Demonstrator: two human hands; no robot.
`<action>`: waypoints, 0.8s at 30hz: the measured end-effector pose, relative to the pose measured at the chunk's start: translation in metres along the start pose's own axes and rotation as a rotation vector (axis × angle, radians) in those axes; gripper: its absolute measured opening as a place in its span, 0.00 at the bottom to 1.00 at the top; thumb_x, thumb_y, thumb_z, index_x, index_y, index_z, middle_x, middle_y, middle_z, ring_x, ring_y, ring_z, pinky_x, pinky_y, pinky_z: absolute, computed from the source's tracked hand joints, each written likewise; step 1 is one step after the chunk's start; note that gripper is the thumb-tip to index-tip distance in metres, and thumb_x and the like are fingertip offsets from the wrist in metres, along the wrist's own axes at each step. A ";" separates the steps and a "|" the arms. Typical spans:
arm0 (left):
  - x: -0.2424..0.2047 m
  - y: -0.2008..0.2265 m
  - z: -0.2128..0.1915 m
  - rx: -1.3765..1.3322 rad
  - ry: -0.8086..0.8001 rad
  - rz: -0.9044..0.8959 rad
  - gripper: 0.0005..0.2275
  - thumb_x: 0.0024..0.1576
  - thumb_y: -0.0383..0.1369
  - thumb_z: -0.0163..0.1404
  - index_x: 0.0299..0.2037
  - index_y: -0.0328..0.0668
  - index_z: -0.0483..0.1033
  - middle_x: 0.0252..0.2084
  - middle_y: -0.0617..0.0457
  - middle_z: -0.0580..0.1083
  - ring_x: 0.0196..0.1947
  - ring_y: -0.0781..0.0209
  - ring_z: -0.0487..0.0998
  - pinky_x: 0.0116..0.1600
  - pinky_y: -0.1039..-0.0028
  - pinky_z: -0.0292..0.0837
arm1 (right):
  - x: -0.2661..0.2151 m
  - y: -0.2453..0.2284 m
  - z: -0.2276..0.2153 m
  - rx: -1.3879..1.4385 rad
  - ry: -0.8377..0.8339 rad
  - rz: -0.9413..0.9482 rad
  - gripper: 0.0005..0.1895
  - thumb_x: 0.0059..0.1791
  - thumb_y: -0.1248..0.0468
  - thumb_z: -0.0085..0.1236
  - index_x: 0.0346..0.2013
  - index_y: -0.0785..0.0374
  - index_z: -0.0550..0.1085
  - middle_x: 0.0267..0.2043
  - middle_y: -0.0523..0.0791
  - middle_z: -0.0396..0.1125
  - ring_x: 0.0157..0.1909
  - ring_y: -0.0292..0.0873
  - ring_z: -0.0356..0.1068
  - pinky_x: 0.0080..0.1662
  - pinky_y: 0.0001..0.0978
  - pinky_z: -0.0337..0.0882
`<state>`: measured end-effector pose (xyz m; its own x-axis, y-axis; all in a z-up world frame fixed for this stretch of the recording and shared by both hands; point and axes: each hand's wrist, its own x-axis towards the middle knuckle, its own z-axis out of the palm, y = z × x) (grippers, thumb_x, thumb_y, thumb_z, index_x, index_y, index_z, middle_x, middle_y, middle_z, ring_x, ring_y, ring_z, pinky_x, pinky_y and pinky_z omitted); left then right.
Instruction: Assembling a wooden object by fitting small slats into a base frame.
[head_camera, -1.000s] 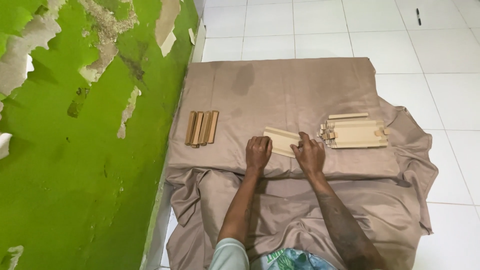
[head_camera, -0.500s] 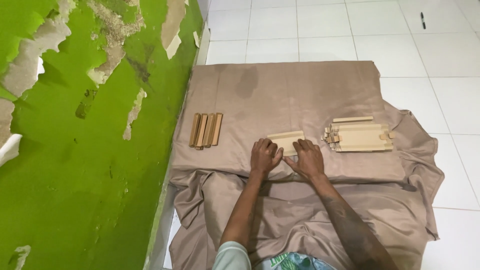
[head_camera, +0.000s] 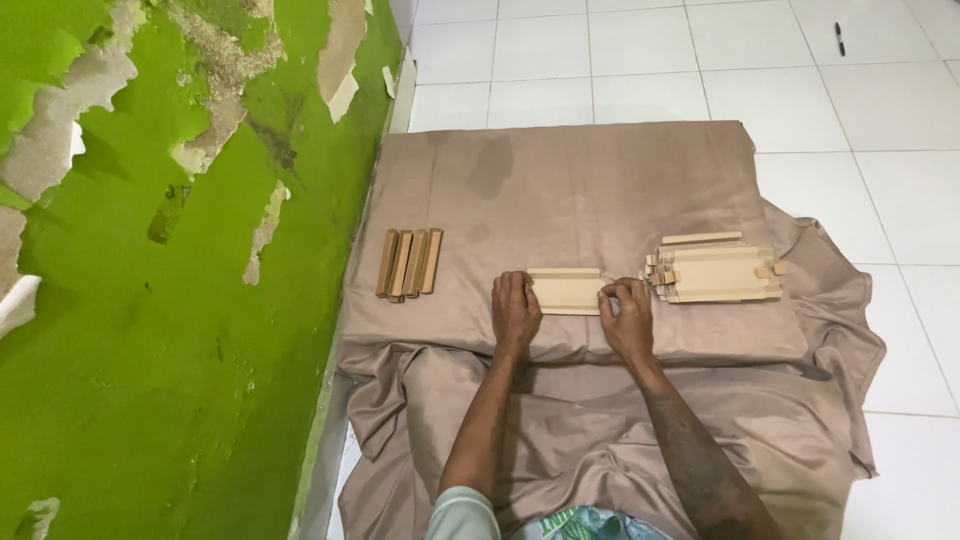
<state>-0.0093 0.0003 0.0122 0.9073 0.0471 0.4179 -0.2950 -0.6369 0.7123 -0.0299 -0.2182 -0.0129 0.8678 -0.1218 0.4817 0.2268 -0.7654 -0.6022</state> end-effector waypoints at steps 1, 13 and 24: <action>0.001 0.001 -0.003 0.000 0.000 -0.002 0.07 0.54 0.22 0.45 0.39 0.44 0.67 0.39 0.50 0.67 0.42 0.46 0.71 0.50 0.60 0.67 | 0.000 0.000 -0.001 0.000 -0.002 0.000 0.04 0.49 0.67 0.63 0.38 0.60 0.77 0.46 0.45 0.65 0.49 0.51 0.69 0.52 0.43 0.70; 0.001 -0.040 -0.027 0.076 -0.235 0.221 0.08 0.55 0.22 0.52 0.37 0.45 0.83 0.43 0.52 0.78 0.51 0.52 0.75 0.55 0.62 0.69 | -0.003 0.003 -0.001 0.044 -0.122 -0.020 0.16 0.46 0.80 0.55 0.37 0.59 0.84 0.42 0.47 0.73 0.52 0.50 0.71 0.58 0.39 0.70; 0.006 -0.045 -0.033 -0.162 -0.207 0.108 0.12 0.38 0.32 0.55 0.32 0.45 0.84 0.41 0.52 0.80 0.48 0.47 0.76 0.56 0.57 0.69 | 0.002 0.001 -0.020 0.084 -0.315 -0.041 0.21 0.35 0.55 0.72 0.43 0.45 0.84 0.47 0.44 0.69 0.55 0.52 0.67 0.60 0.49 0.66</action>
<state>-0.0006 0.0545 0.0012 0.9051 -0.1829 0.3838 -0.4219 -0.4978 0.7577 -0.0370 -0.2318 0.0001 0.9484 0.1192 0.2939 0.2884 -0.7095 -0.6430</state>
